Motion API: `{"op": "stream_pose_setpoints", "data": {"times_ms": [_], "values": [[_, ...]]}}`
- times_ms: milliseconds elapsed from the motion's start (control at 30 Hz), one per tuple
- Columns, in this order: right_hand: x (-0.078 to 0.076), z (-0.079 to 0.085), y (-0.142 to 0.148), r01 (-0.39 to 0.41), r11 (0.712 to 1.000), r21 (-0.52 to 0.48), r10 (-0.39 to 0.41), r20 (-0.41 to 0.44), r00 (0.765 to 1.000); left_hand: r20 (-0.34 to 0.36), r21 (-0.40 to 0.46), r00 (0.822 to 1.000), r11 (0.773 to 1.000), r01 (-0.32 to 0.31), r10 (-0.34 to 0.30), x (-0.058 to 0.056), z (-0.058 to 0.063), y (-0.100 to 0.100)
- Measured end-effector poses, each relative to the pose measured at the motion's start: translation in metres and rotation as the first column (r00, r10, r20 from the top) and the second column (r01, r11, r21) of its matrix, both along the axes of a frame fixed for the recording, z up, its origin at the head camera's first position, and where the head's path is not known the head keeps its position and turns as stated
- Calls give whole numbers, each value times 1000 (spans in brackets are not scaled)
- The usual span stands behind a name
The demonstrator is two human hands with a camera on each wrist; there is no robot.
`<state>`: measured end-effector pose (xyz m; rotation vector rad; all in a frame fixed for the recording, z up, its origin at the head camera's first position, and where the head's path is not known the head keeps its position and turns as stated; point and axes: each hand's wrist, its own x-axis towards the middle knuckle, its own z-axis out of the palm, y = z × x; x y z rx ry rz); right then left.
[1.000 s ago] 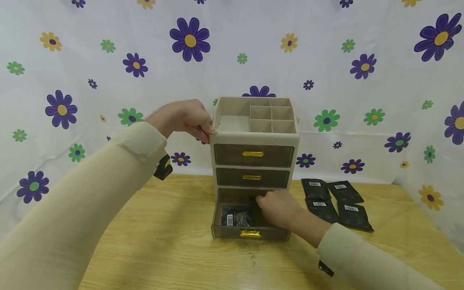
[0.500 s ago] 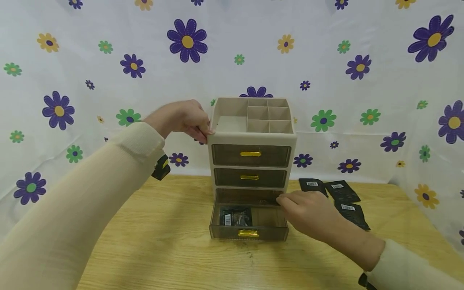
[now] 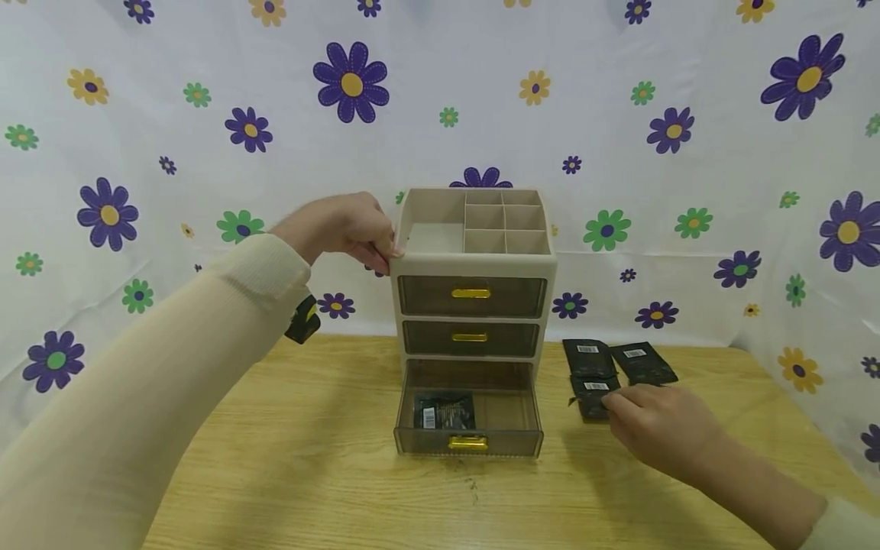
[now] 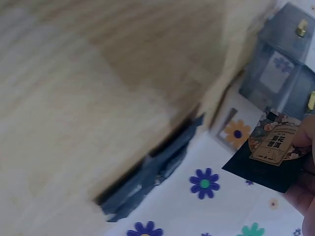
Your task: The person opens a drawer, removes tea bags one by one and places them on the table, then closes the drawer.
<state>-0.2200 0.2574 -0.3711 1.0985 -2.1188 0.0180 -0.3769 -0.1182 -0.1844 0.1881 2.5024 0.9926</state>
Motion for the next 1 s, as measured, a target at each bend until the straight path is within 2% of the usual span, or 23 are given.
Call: {"op": "stream_pose_setpoints", "data": {"times_ms": [167, 333, 467, 533, 633, 733, 767, 833, 900, 967, 1000], "values": [[1, -20, 9, 26, 999, 47, -28, 42, 999, 3, 5, 1000, 1000, -5, 5, -1, -2, -2], [4, -33, 16, 66, 991, 120, -79, 106, 991, -5, 2, 1000, 1000, 7, -7, 0, -3, -2], [6, -40, 20, 0, 973, 231, -44, 185, 982, -9, -5, 1000, 1000, 11, -11, 0, -1, -2], [7, -41, 21, -49, 953, 299, -28, 248, 968, -9, -9, 1000, 1000, 14, -14, 0, 1, -2], [9, -39, 20, -62, 918, 392, -89, 357, 930, -8, -3, 1000, 1000, 18, -18, -1, 2, -2], [11, -34, 16, -16, 909, 417, -182, 428, 885, -11, 2, 1000, 1000, 16, -16, -1, 3, 0], [11, -32, 14, 2, 917, 398, -188, 430, 883, -10, 3, 1000, 1000, 15, -15, -1, 3, 0], [9, -30, 10, 19, 949, 315, -150, 395, 906, -12, -4, 1000, 1000, 9, -9, -1, 3, 1], [6, -27, 4, 17, 979, 202, -81, 315, 946, -13, -14, 1000, 1000, 4, -4, 1, 2, 0], [2, -22, -5, -13, 996, 87, -7, 222, 975, -11, -16, 1000, 1000, 2, -2, 1, 1, 0], [1, -18, -10, -30, 998, 46, 20, 188, 982, -13, -17, 1000, 1000, 0, 0, 1, 0, 0]]}}
